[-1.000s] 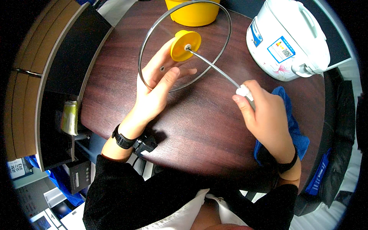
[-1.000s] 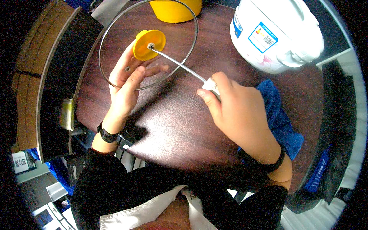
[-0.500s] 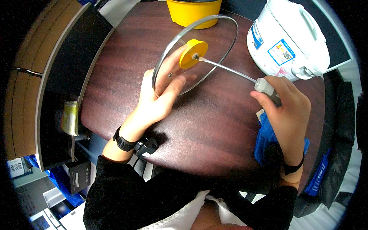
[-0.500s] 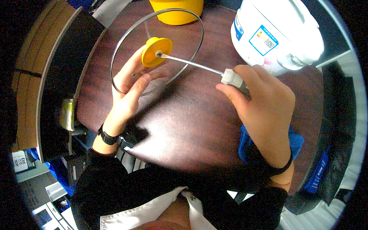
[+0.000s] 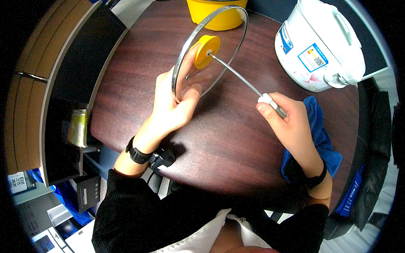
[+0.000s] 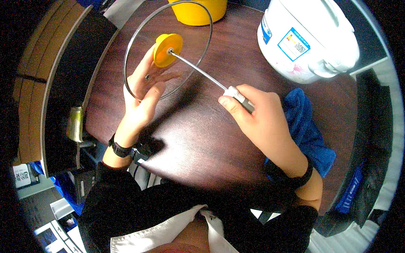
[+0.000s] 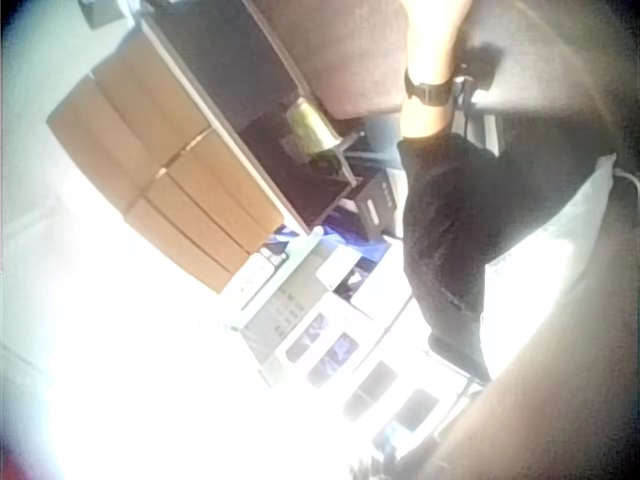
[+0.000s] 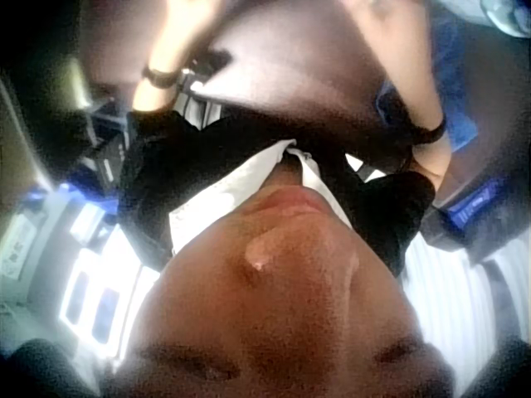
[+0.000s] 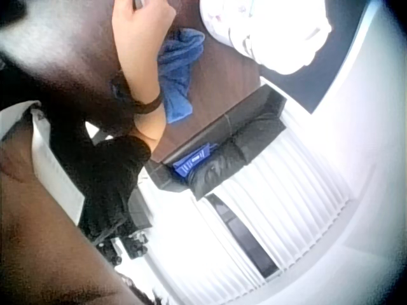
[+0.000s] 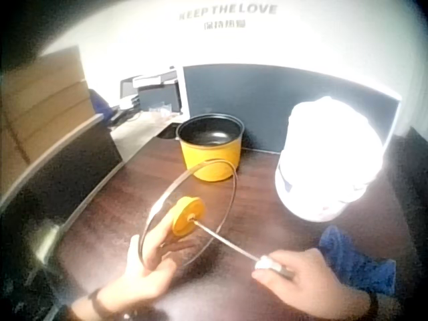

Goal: The person wipes a yellow plastic knob with a blue cloth, then attaches it to a glass lid using a screwdriver. The person then places the lid on a yellow pot and uses the screwdriver to pry open a white container.

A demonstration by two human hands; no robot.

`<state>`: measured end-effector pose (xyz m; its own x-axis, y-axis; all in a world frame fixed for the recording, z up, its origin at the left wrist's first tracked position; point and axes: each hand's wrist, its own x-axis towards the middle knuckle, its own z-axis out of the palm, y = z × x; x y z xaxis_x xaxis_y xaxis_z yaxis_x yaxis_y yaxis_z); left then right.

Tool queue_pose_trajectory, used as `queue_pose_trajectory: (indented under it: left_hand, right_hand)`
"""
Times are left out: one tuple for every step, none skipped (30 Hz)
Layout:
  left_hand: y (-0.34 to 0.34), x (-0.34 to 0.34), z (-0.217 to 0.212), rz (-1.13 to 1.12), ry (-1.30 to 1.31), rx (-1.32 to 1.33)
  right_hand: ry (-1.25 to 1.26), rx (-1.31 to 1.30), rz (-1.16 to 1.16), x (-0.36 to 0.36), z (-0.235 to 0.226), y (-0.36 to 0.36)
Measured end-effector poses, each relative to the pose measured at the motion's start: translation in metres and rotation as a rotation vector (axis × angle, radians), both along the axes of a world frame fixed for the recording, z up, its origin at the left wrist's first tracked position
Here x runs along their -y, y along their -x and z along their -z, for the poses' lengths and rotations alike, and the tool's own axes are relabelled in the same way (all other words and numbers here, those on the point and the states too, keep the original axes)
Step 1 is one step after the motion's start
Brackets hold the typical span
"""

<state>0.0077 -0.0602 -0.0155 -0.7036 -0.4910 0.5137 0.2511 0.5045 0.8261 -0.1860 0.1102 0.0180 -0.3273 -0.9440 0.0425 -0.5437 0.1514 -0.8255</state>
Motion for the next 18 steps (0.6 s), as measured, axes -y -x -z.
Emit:
queue_pose_trajectory:
  left_hand:
    - [-0.001, 0.001, 0.000, 0.032, -0.017, 0.023]
    - [-0.001, 0.001, -0.001, 0.029, -0.009, 0.028]
    - [-0.001, 0.000, -0.001, 0.024, -0.002, 0.035]
    - [-0.002, 0.000, -0.001, 0.019, 0.006, 0.042]
    - [0.000, 0.000, -0.002, -0.030, 0.039, 0.022]
    - [0.003, -0.002, -0.002, -0.077, 0.072, 0.002]
    - [0.005, -0.002, -0.002, -0.125, 0.105, -0.019]
    - [0.005, -0.002, -0.001, -0.123, 0.110, -0.021]
    - [0.004, -0.001, 0.000, -0.122, 0.115, -0.023]
    - [0.004, -0.001, 0.000, -0.121, 0.120, -0.026]
    - [0.004, 0.000, 0.000, -0.124, 0.127, -0.018]
    - [0.003, 0.000, 0.000, -0.127, 0.133, -0.012]
    - [0.003, 0.000, 0.000, -0.130, 0.140, -0.005]
    - [0.003, 0.000, 0.000, -0.135, 0.137, -0.001]
    - [0.003, 0.000, 0.000, -0.143, 0.135, 0.003]
    - [0.003, 0.000, 0.000, -0.150, 0.132, 0.008]
    - [0.003, 0.000, 0.000, -0.133, 0.116, 0.007]
    - [0.003, 0.001, -0.001, -0.117, 0.098, 0.006]
  right_hand:
    - [-0.024, 0.091, -0.032, 0.001, 0.003, 0.002]
    - [-0.048, 0.182, -0.063, 0.001, 0.007, 0.004]
    - [-0.088, 0.300, -0.089, 0.002, 0.008, 0.005]
    - [-0.132, 0.415, -0.108, 0.002, 0.009, 0.005]
    - [-0.191, 0.556, -0.118, 0.002, 0.005, 0.004]
    - [-0.251, 0.696, -0.126, 0.002, 0.003, 0.003]
    - [-0.273, 0.760, -0.125, 0.002, 0.003, 0.003]
    - [-0.296, 0.825, -0.125, 0.001, 0.004, 0.002]
    - [-0.318, 0.890, -0.126, 0.001, 0.003, 0.002]
    - [-0.339, 0.946, -0.129, 0.001, 0.003, 0.001]
    - [-0.360, 1.002, -0.133, 0.001, 0.001, 0.001]
    - [-0.381, 1.057, -0.135, 0.001, 0.001, 0.001]
    - [-0.402, 1.130, -0.152, 0.001, 0.001, 0.001]
    - [-0.423, 1.203, -0.169, 0.001, 0.001, 0.003]
    - [-0.446, 1.276, -0.187, 0.001, 0.002, 0.004]
    - [-0.444, 1.286, -0.205, 0.001, 0.002, 0.007]
    - [-0.442, 1.295, -0.222, 0.000, 0.002, 0.010]
    - [-0.441, 1.305, -0.238, 0.000, 0.002, 0.012]
